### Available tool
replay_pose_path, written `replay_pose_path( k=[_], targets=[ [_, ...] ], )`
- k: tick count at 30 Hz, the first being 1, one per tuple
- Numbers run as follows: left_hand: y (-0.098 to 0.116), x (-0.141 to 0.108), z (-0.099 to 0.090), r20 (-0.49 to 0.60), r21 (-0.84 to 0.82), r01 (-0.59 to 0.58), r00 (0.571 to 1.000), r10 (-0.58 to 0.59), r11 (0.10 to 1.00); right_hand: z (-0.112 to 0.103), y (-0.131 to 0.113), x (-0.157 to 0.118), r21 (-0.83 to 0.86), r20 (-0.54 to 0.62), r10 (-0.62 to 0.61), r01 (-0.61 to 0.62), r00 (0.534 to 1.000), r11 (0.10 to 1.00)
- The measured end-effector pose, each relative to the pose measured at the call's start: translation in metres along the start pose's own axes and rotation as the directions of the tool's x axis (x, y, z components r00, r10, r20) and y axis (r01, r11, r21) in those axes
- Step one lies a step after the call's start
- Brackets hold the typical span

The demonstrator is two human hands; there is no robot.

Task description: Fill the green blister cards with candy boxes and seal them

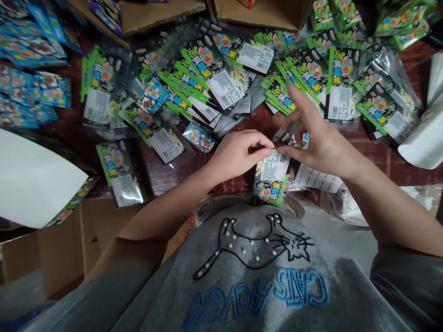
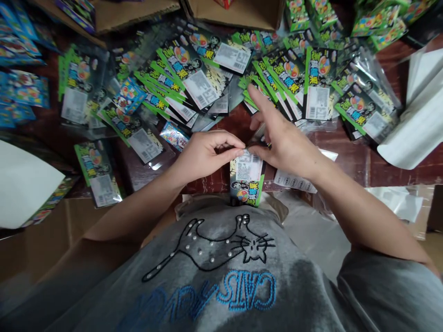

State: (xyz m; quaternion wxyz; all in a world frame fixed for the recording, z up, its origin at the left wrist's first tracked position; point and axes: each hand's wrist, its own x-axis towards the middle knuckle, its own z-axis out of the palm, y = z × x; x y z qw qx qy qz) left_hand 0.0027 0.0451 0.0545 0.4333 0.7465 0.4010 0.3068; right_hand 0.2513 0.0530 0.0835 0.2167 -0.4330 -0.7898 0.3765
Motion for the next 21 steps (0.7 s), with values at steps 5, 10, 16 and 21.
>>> replay_pose_path(
  k=[5, 10, 16, 21],
  targets=[
    [-0.004, 0.002, 0.001, 0.028, -0.072, 0.026, 0.999, -0.024, 0.997, 0.023, -0.006, -0.019, -0.401, -0.144, -0.143, 0.074, 0.979, 0.913],
    [-0.021, 0.002, 0.004, 0.059, -0.18, 0.069, 0.997, -0.059, 0.981, 0.037, 0.005, -0.025, -0.31, -0.145, -0.072, 0.024, 0.987, 0.951],
    [-0.049, -0.038, -0.03, -0.467, -0.316, 0.141, 0.838, -0.283, 0.938, 0.052, 0.004, -0.059, 0.095, -0.5, 0.113, -0.075, 0.858, 0.993],
    [-0.041, -0.085, -0.022, -0.546, -0.537, 0.113, 0.709, -0.447, 0.836, 0.099, 0.001, -0.055, 0.407, -0.55, 0.305, -0.069, 0.777, 0.911]
  ],
)
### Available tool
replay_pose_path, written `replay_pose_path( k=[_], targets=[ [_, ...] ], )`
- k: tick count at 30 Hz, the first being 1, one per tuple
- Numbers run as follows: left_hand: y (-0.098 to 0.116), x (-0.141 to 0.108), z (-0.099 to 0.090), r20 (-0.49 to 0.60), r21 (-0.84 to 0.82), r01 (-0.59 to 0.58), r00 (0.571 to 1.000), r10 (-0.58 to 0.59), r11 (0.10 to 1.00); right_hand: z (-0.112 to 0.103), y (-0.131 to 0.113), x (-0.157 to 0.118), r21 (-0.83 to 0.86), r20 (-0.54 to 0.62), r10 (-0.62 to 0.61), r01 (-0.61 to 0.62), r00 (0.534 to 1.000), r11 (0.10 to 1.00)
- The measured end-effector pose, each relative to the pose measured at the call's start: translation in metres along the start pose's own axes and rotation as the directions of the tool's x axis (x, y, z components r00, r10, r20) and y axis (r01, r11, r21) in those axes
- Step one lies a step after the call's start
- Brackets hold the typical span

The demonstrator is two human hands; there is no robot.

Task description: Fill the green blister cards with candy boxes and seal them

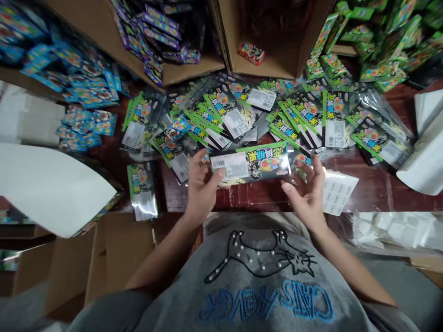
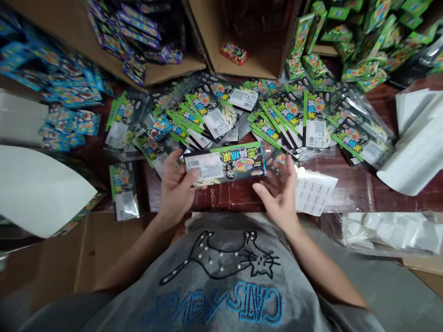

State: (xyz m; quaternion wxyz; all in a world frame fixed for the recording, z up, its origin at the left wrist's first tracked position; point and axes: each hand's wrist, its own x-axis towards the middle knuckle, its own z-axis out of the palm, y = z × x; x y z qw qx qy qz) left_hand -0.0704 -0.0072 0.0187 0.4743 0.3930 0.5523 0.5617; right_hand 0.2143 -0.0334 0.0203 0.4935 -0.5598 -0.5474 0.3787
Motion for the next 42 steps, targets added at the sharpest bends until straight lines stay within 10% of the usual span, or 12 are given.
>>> replay_pose_path(
  k=[3, 9, 16, 27, 42],
  targets=[
    [-0.002, -0.021, 0.008, 0.187, 0.106, -0.014, 0.982, -0.006, 0.994, 0.011, 0.006, 0.023, 0.043, -0.096, -0.075, 0.079, 0.993, 0.996],
    [-0.006, -0.006, 0.047, 0.402, 0.116, -0.132, 0.913, 0.075, 0.984, -0.001, 0.001, 0.072, 0.037, 0.097, -0.25, 0.247, 0.963, 0.968],
    [-0.012, 0.0, 0.045, 0.557, 0.123, -0.112, 0.83, 0.025, 0.986, 0.004, 0.012, 0.041, 0.058, 0.252, -0.166, 0.157, 0.953, 0.986],
    [-0.018, 0.013, 0.043, 0.401, 0.054, -0.048, 0.916, 0.022, 0.997, 0.014, -0.001, 0.034, -0.161, 0.306, -0.074, 0.128, 0.949, 0.979],
    [0.032, 0.02, 0.046, 0.496, 0.255, -0.095, 0.867, -0.046, 0.962, 0.009, -0.016, 0.052, -0.002, 0.377, -0.014, 0.016, 0.926, 1.0]
  ],
)
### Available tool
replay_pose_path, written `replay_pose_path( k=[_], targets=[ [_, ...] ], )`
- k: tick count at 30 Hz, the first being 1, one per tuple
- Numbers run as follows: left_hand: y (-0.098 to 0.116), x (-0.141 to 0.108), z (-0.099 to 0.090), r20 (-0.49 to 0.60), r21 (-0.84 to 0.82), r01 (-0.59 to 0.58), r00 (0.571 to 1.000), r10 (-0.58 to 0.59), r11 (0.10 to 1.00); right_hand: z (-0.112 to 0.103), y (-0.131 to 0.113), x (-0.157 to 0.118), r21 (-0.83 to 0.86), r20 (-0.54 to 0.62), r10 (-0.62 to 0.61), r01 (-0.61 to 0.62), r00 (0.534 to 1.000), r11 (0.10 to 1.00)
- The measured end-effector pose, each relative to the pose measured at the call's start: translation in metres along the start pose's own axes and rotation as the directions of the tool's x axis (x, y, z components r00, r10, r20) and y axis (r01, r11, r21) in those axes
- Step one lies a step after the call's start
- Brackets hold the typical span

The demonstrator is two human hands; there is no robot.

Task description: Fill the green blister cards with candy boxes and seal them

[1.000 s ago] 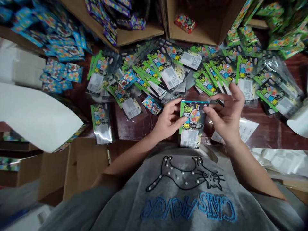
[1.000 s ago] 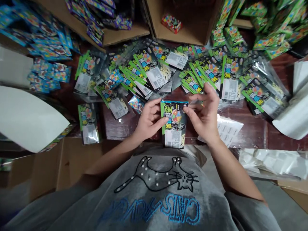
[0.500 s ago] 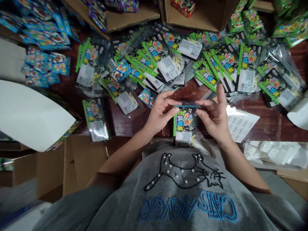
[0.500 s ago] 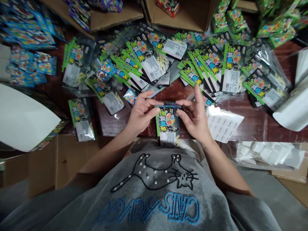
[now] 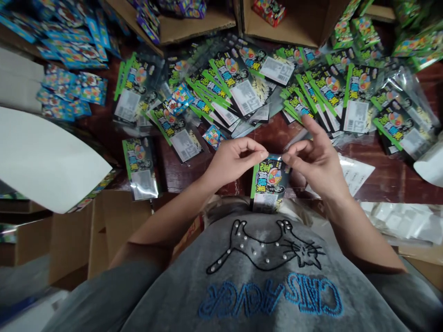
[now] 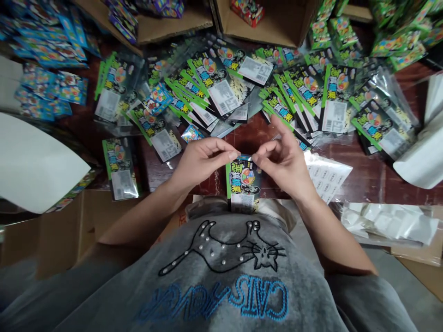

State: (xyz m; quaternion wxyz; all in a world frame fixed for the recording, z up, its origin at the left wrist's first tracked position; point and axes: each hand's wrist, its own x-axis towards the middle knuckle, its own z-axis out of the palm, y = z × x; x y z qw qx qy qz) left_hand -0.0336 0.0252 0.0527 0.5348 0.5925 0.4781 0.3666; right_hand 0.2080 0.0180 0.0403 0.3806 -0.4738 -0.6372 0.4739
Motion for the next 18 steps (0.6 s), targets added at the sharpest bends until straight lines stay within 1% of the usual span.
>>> replay_pose_path(
  k=[4, 8, 11, 13, 16, 17, 18],
  targets=[
    [0.003, 0.008, -0.006, 0.065, -0.031, 0.022, 0.998, -0.02, 0.999, -0.011, 0.005, 0.008, 0.035, 0.038, 0.0, -0.002, 0.999, 0.999],
    [0.001, 0.001, -0.006, 0.122, -0.041, -0.015, 0.992, 0.02, 0.999, -0.017, -0.001, -0.003, -0.03, 0.057, -0.018, 0.02, 0.998, 0.999],
    [-0.003, -0.006, -0.001, 0.104, -0.08, -0.079, 0.991, 0.087, 0.994, -0.023, -0.007, -0.014, -0.066, 0.074, -0.044, 0.049, 0.996, 0.997],
    [-0.006, -0.006, 0.002, 0.086, -0.08, -0.126, 0.987, 0.133, 0.989, -0.03, -0.013, -0.016, -0.096, 0.077, -0.062, 0.07, 0.995, 0.993],
    [-0.007, -0.004, 0.005, 0.095, -0.035, -0.183, 0.978, 0.186, 0.982, -0.044, -0.027, -0.009, -0.169, 0.057, -0.083, 0.092, 0.995, 0.981],
    [-0.007, -0.004, 0.006, 0.097, -0.013, -0.194, 0.976, 0.195, 0.981, -0.048, -0.033, -0.005, -0.195, 0.075, -0.087, 0.1, 0.993, 0.976],
    [-0.006, -0.003, 0.007, 0.099, 0.005, -0.203, 0.974, 0.202, 0.979, -0.051, -0.039, 0.0, -0.223, 0.122, -0.089, 0.115, 0.989, 0.968]
  ],
)
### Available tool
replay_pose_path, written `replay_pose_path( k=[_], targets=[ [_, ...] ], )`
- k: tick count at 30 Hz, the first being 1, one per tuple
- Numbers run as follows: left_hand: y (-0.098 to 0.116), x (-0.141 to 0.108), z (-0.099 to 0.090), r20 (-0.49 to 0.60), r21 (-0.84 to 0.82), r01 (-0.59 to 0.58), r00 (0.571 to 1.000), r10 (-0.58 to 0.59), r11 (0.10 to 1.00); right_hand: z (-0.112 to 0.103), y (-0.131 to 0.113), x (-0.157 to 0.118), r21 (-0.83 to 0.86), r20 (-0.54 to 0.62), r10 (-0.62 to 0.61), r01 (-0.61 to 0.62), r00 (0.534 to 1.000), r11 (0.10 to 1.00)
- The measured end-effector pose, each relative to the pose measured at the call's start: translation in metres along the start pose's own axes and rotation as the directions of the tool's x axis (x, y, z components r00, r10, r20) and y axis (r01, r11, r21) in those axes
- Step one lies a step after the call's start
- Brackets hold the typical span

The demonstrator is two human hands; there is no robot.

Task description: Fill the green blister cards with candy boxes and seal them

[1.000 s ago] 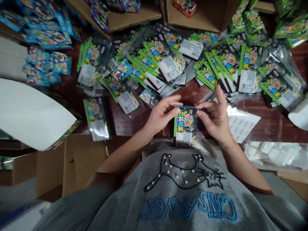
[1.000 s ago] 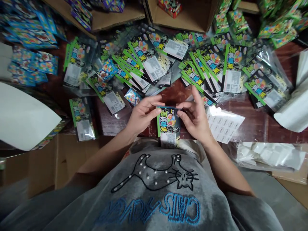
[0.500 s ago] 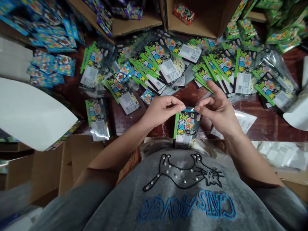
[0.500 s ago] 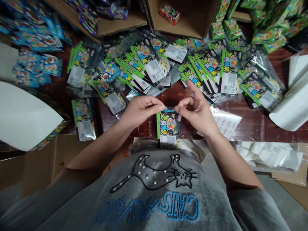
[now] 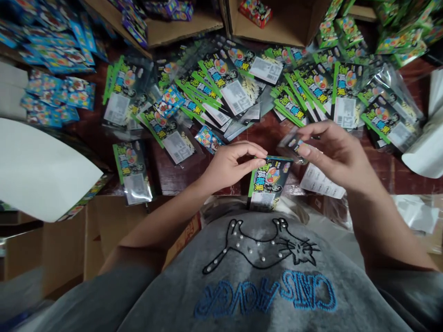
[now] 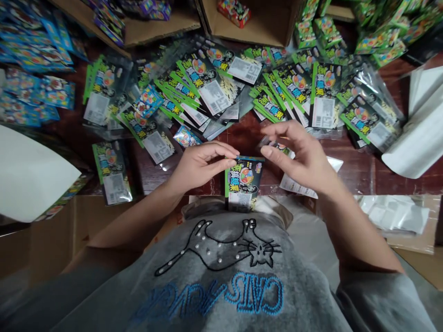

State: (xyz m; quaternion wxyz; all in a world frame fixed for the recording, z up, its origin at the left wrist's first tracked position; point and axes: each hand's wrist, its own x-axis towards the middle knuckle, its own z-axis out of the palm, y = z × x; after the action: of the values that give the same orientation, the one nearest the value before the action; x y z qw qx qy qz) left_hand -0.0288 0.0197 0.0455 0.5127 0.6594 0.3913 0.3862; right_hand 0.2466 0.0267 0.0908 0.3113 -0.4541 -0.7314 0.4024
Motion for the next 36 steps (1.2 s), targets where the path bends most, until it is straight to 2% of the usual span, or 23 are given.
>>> replay_pose_path(
  k=[3, 5, 8, 11, 14, 16, 17, 18, 19, 20, 21, 22, 23, 24, 25, 26, 28, 30, 32, 34, 35, 36],
  targets=[
    [0.002, 0.0, 0.002, 0.001, 0.031, -0.015, 1.0, 0.015, 0.999, -0.004, -0.011, 0.016, -0.108, 0.232, -0.031, 0.057, 0.972, 0.992],
    [0.003, 0.0, 0.001, 0.001, 0.035, -0.018, 1.0, 0.018, 0.999, 0.002, -0.014, 0.023, -0.191, 0.301, -0.023, 0.085, 0.953, 0.978],
    [0.002, 0.0, -0.001, -0.009, 0.039, -0.006, 1.0, 0.006, 0.999, 0.015, -0.015, 0.024, -0.301, 0.218, -0.024, 0.09, 0.976, 0.949],
    [-0.002, -0.008, 0.003, -0.026, -0.003, 0.017, 1.0, -0.017, 1.0, 0.023, -0.013, 0.018, -0.353, 0.134, -0.108, 0.15, 0.985, 0.924],
    [-0.003, -0.027, 0.02, -0.069, -0.082, 0.04, 0.997, -0.046, 0.996, 0.027, -0.007, 0.018, -0.365, 0.145, -0.204, 0.244, 0.968, 0.898],
    [-0.001, -0.041, 0.026, -0.152, -0.109, 0.053, 0.986, -0.07, 0.993, 0.031, -0.003, 0.027, -0.321, 0.183, -0.243, 0.292, 0.953, 0.901],
    [0.001, -0.048, 0.022, -0.222, -0.104, 0.058, 0.972, -0.08, 0.993, 0.034, -0.002, 0.034, -0.284, 0.202, -0.258, 0.309, 0.945, 0.908],
    [0.004, -0.056, 0.013, -0.314, -0.082, 0.058, 0.946, -0.081, 0.995, 0.038, -0.001, 0.043, -0.249, 0.215, -0.274, 0.324, 0.938, 0.913],
    [0.006, -0.065, -0.005, -0.428, -0.048, 0.057, 0.901, -0.072, 0.997, 0.043, 0.0, 0.052, -0.232, 0.222, -0.291, 0.341, 0.931, 0.911],
    [0.009, -0.076, -0.029, -0.551, -0.004, 0.058, 0.833, -0.05, 0.998, 0.049, 0.001, 0.062, -0.246, 0.223, -0.31, 0.36, 0.924, 0.9],
    [0.01, -0.088, -0.06, -0.669, 0.048, 0.064, 0.743, -0.015, 0.997, 0.055, 0.002, 0.073, -0.29, 0.228, -0.327, 0.384, 0.917, 0.876],
    [0.009, -0.102, -0.096, -0.78, 0.077, 0.073, 0.625, 0.015, 0.994, 0.061, 0.005, 0.085, -0.356, 0.245, -0.34, 0.41, 0.908, 0.84],
    [0.006, -0.116, -0.134, -0.846, 0.102, 0.091, 0.533, 0.038, 0.991, 0.067, 0.009, 0.097, -0.431, 0.279, -0.339, 0.433, 0.898, 0.792],
    [0.0, -0.13, -0.171, -0.878, 0.101, 0.122, 0.478, 0.031, 0.987, 0.072, 0.014, 0.11, -0.502, 0.319, -0.322, 0.447, 0.891, 0.74],
    [-0.006, -0.142, -0.205, -0.887, 0.068, 0.178, 0.461, -0.022, 0.982, 0.077, 0.02, 0.122, -0.564, 0.359, -0.284, 0.449, 0.889, 0.693],
    [-0.014, -0.152, -0.234, -0.883, 0.028, 0.249, 0.46, -0.093, 0.968, 0.079, 0.027, 0.133, -0.614, 0.391, -0.231, 0.44, 0.891, 0.655],
    [-0.025, -0.163, -0.271, -0.867, -0.016, 0.397, 0.451, -0.21, 0.918, 0.08, 0.04, 0.15, -0.681, 0.438, -0.122, 0.417, 0.891, 0.601],
    [-0.028, -0.163, -0.281, -0.87, 0.051, 0.527, 0.441, -0.222, 0.848, 0.076, 0.049, 0.156, -0.706, 0.476, -0.074, 0.431, 0.876, 0.563],
    [-0.022, -0.154, -0.27, -0.878, 0.259, 0.583, 0.475, -0.065, 0.77, 0.069, 0.049, 0.149, -0.695, 0.495, -0.111, 0.47, 0.862, 0.544],
    [-0.009, -0.136, -0.243, -0.833, 0.47, 0.527, 0.529, 0.159, 0.709, 0.064, 0.038, 0.132, -0.682, 0.431, -0.214, 0.471, 0.877, 0.559],
    [-0.003, -0.124, -0.225, -0.814, 0.506, 0.468, 0.537, 0.222, 0.724, 0.063, 0.029, 0.121, -0.686, 0.35, -0.281, 0.448, 0.894, 0.573],
    [0.002, -0.109, -0.206, -0.807, 0.47, 0.4, 0.556, 0.199, 0.787, 0.063, 0.017, 0.11, -0.692, 0.254, -0.359, 0.428, 0.898, 0.582]
  ],
)
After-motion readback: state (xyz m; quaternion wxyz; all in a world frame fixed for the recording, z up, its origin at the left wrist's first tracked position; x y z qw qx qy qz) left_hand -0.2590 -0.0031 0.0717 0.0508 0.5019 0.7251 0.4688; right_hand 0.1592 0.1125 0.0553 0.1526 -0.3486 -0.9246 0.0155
